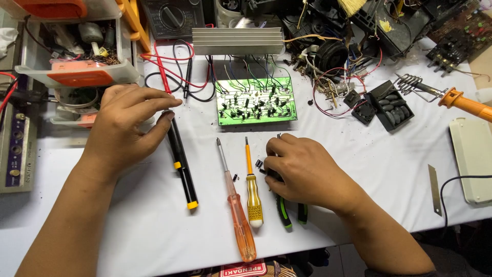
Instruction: Soldering electronic components onto a printed circuit board at a repair bench.
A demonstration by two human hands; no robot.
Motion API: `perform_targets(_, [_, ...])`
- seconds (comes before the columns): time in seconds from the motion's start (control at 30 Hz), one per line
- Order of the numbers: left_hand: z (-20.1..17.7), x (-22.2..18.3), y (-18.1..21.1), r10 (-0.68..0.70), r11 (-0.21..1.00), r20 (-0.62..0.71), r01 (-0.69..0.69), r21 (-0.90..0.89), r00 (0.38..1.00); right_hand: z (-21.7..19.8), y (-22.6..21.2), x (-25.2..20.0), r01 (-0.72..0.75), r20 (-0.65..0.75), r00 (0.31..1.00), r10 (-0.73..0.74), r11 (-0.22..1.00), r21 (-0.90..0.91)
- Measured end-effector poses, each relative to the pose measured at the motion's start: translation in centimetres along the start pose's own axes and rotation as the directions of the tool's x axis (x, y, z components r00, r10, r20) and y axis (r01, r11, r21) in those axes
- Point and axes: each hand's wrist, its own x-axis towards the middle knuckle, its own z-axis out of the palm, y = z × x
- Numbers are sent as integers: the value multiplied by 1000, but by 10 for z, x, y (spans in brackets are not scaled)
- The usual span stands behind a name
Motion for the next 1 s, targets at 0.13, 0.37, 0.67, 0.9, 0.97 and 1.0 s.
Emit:
perform_targets(0.13, [0, -1, -1, 10, 1000, -8, -10, 1, 1000, 1, 1, 1, 23, 11, 1000, -23, 1000, -4])
perform_targets(0.37, [-9, 5, 5, 162, 974, -66, -149, 173, 985, -5, 8, 10, 71, -265, 964, 11, 952, 298])
perform_targets(0.67, [-9, 22, 65, 190, 981, -102, -186, 49, 976, 4, 11, 11, -72, 8, 801, 598, 84, 994])
perform_targets(0.9, [31, 16, 103, -403, 734, 133, 407, -543, 906, 9, 4, 12, -43, -8, 805, 593, 72, 996])
perform_targets(0.97, [35, 16, 105, -447, 684, 167, 456, -569, 879, 7, 0, 12, -41, -14, 801, 598, 79, 996])
perform_targets(1.0, [38, 17, 105, -490, 630, 203, 506, -589, 848, 7, -2, 13, -39, -19, 798, 602, 84, 996])
